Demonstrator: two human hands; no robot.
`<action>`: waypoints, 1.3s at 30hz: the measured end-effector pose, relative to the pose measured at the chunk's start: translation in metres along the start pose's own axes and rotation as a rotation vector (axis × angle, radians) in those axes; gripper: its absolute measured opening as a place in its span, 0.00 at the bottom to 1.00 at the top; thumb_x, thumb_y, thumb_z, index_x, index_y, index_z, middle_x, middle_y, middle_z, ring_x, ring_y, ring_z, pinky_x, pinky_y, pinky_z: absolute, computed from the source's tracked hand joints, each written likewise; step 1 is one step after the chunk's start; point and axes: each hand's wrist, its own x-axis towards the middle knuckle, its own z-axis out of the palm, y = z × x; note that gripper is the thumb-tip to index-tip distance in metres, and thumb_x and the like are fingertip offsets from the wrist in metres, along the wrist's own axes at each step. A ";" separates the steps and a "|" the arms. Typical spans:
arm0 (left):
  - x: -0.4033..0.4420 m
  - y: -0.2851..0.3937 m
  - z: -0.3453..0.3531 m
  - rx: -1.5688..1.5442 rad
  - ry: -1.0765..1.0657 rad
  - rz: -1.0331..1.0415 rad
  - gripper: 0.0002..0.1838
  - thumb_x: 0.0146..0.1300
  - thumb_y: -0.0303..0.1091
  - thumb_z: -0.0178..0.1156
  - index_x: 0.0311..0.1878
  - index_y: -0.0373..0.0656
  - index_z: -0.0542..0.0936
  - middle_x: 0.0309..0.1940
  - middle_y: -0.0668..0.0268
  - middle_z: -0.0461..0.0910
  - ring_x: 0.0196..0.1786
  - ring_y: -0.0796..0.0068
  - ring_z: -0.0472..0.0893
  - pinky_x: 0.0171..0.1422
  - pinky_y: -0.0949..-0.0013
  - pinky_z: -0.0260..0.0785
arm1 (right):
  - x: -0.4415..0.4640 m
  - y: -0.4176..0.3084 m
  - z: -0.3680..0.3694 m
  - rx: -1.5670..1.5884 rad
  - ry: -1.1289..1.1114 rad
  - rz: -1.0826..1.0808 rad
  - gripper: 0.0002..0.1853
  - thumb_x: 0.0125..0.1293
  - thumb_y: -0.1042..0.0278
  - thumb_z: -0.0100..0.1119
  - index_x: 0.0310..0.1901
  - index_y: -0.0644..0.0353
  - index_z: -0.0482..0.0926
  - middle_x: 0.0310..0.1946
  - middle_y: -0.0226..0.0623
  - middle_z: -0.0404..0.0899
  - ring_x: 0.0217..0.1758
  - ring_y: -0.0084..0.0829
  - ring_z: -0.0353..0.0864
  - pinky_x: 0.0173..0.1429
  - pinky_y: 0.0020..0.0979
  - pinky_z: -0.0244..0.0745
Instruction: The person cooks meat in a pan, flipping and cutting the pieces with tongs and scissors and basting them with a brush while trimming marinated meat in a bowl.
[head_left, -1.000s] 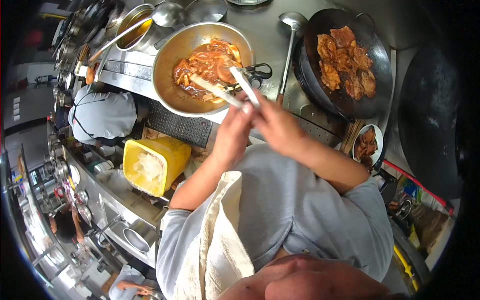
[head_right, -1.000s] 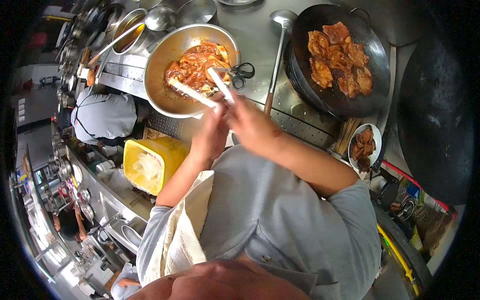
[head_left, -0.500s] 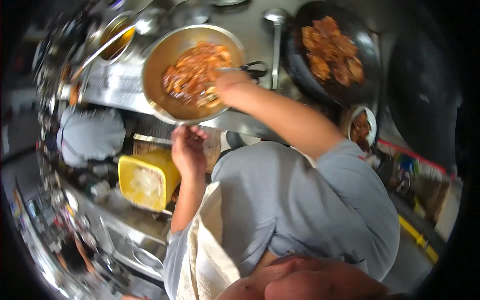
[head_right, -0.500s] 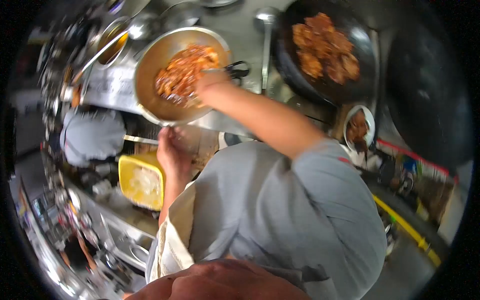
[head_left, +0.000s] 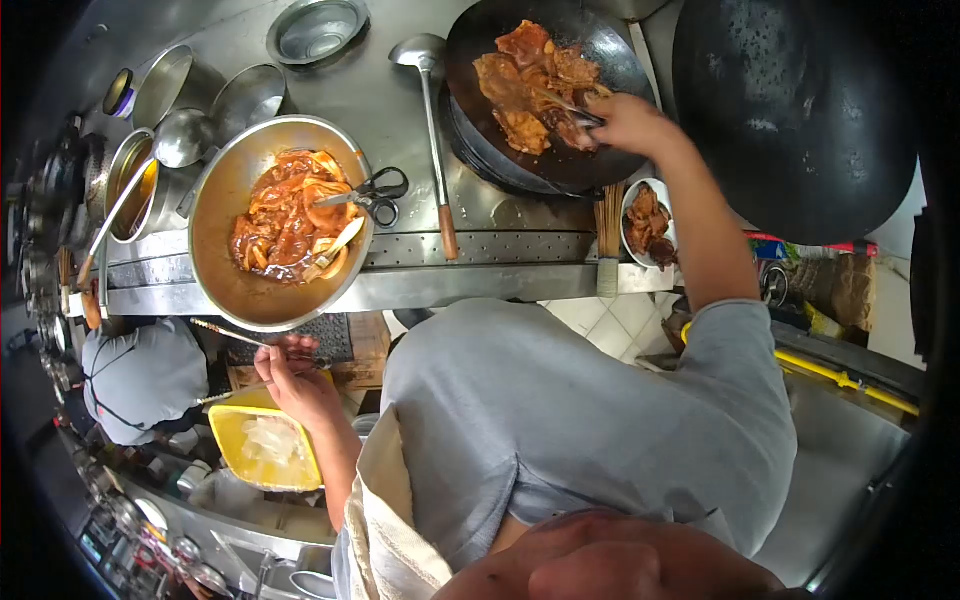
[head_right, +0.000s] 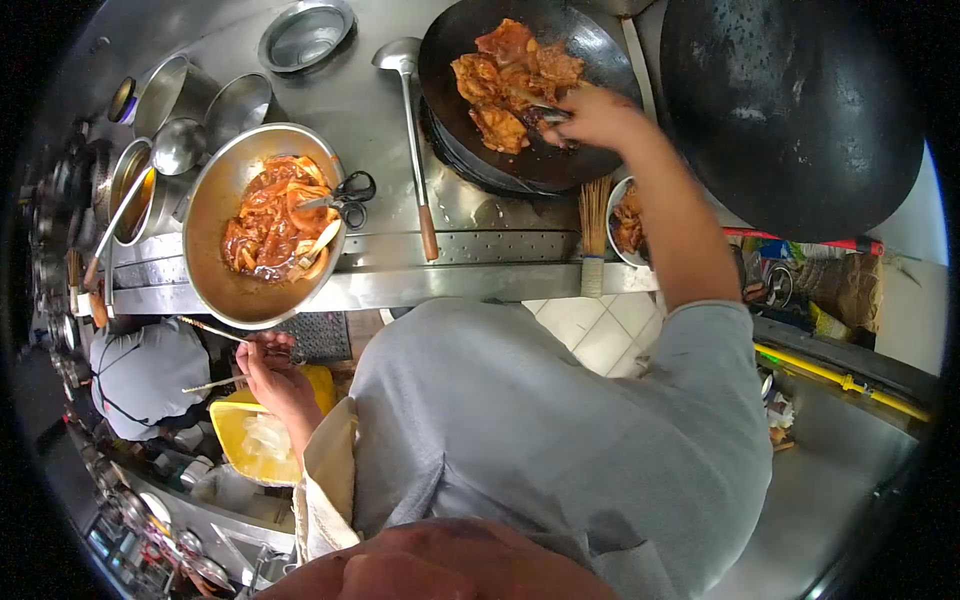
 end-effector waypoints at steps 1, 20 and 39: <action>-0.003 -0.003 0.004 0.004 0.004 -0.010 0.05 0.74 0.32 0.52 0.47 0.42 0.71 0.37 0.58 0.80 0.35 0.65 0.80 0.44 0.66 0.76 | 0.009 0.027 -0.009 -0.041 -0.193 0.173 0.23 0.52 0.50 0.74 0.38 0.64 0.85 0.37 0.47 0.86 0.38 0.40 0.85 0.44 0.42 0.78; -0.045 -0.049 0.051 0.072 -0.034 -0.007 0.05 0.75 0.29 0.49 0.49 0.41 0.70 0.39 0.57 0.78 0.37 0.66 0.80 0.45 0.63 0.76 | 0.109 0.106 -0.023 0.026 -0.617 0.372 0.23 0.43 0.39 0.81 0.28 0.50 0.87 0.19 0.26 0.73 0.20 0.21 0.64 0.25 0.31 0.56; -0.032 -0.061 0.056 0.131 -0.060 -0.022 0.07 0.74 0.31 0.51 0.51 0.43 0.71 0.39 0.57 0.81 0.38 0.66 0.81 0.46 0.64 0.77 | 0.091 0.116 0.011 0.352 -0.561 0.125 0.22 0.54 0.42 0.75 0.34 0.54 0.86 0.18 0.25 0.73 0.17 0.19 0.66 0.20 0.27 0.54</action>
